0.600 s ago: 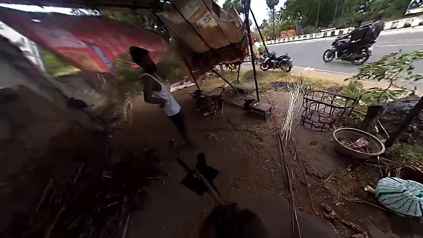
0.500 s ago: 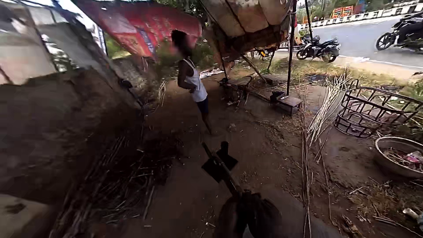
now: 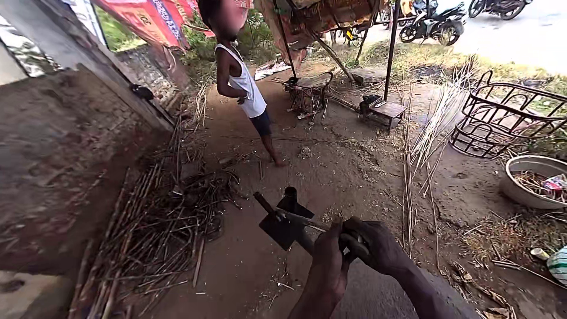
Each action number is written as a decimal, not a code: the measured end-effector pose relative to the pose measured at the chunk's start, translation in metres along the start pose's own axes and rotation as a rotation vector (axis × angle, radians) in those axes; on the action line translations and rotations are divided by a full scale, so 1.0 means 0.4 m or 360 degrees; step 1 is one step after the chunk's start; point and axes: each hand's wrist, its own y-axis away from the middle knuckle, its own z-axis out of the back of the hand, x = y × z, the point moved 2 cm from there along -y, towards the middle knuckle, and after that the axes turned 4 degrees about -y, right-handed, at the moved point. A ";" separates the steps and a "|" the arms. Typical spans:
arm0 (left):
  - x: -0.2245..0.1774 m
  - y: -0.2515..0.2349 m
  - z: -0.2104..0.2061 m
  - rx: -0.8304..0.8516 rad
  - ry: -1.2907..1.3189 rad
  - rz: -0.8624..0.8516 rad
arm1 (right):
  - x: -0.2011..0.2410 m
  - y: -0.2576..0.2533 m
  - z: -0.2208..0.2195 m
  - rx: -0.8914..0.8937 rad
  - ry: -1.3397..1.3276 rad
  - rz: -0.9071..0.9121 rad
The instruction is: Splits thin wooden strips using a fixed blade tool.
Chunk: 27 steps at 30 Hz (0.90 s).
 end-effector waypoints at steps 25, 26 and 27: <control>-0.013 -0.023 0.068 -0.0155 -0.0316 -0.0078 | -0.007 -0.037 -0.165 -0.0218 -0.0162 -0.0261; 0.004 -0.010 0.123 -0.0110 -0.0301 -0.0016 | 0.037 0.011 -0.177 -0.0205 -0.0083 -0.0308; 0.023 0.008 0.172 -0.0102 -0.0264 0.0004 | 0.089 0.060 -0.189 -0.0217 -0.0045 -0.0306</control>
